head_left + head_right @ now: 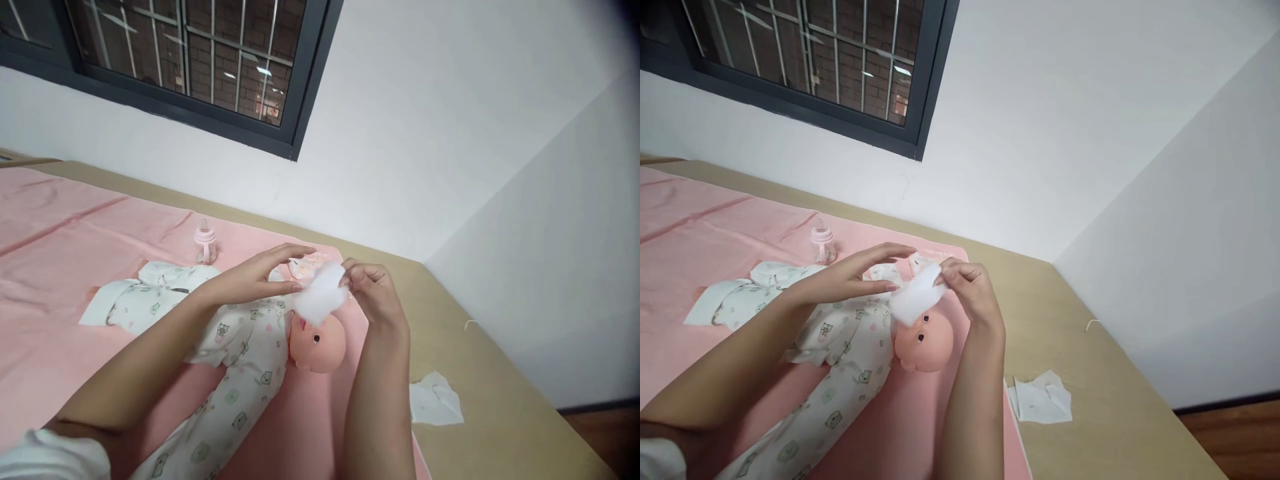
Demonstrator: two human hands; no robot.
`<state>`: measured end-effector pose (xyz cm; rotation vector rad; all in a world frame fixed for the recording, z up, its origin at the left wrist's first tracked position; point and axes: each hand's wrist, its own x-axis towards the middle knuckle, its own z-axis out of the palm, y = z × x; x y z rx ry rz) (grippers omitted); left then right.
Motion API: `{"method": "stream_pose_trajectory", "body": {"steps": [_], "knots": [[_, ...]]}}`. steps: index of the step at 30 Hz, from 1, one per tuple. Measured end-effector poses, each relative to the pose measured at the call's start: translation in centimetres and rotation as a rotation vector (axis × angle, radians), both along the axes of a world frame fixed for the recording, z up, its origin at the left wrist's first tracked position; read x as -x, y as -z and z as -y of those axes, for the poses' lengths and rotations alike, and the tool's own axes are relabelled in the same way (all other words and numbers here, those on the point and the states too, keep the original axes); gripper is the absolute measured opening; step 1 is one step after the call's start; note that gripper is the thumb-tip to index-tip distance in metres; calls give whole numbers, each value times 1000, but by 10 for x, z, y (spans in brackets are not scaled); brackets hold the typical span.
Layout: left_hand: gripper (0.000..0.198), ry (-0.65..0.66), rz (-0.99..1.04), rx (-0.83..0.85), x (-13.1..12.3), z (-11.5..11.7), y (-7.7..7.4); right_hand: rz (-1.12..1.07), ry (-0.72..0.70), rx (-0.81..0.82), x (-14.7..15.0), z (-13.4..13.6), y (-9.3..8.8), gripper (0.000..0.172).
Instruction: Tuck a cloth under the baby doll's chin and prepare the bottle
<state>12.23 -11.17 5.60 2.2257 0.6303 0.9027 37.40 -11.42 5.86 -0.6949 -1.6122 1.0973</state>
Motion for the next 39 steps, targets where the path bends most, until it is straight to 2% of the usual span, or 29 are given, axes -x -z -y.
{"method": "stream_pose_trajectory", "body": {"steps": [3, 7, 11, 13, 18, 21, 25, 29, 33, 36, 39], "knots": [[56, 100, 37, 154, 0, 2, -1, 164, -190, -84, 12, 24, -16, 24], [56, 173, -63, 282, 1, 8, -6, 233, -310, -146, 21, 44, -28, 21], [37, 202, -146, 297, -2, 14, -8, 244, -398, -180, 22, 52, -30, 15], [25, 220, -163, 335, -4, 16, -7, 258, -390, -179, 21, 54, -30, 14], [13, 255, -133, 375, -4, 22, -4, 316, -287, -138, 17, 55, -30, 18], [7, 270, -30, 306, -1, 27, -8, 373, -225, -117, 16, 54, -32, 21], [5, 245, 145, 175, 5, 33, -15, 448, -228, -50, 13, 50, -31, 16], [16, 218, 123, 252, 8, 35, -18, 405, -172, 21, 6, 36, -22, 21], [17, 157, -130, 321, -4, 35, -9, 344, -96, 129, -5, 13, -2, 28], [9, 78, -361, 219, -21, 34, 3, 304, -76, 218, -13, -5, 17, 33], [13, -30, -503, 73, -33, 31, 14, 261, -61, 281, -20, -19, 34, 35]]}}
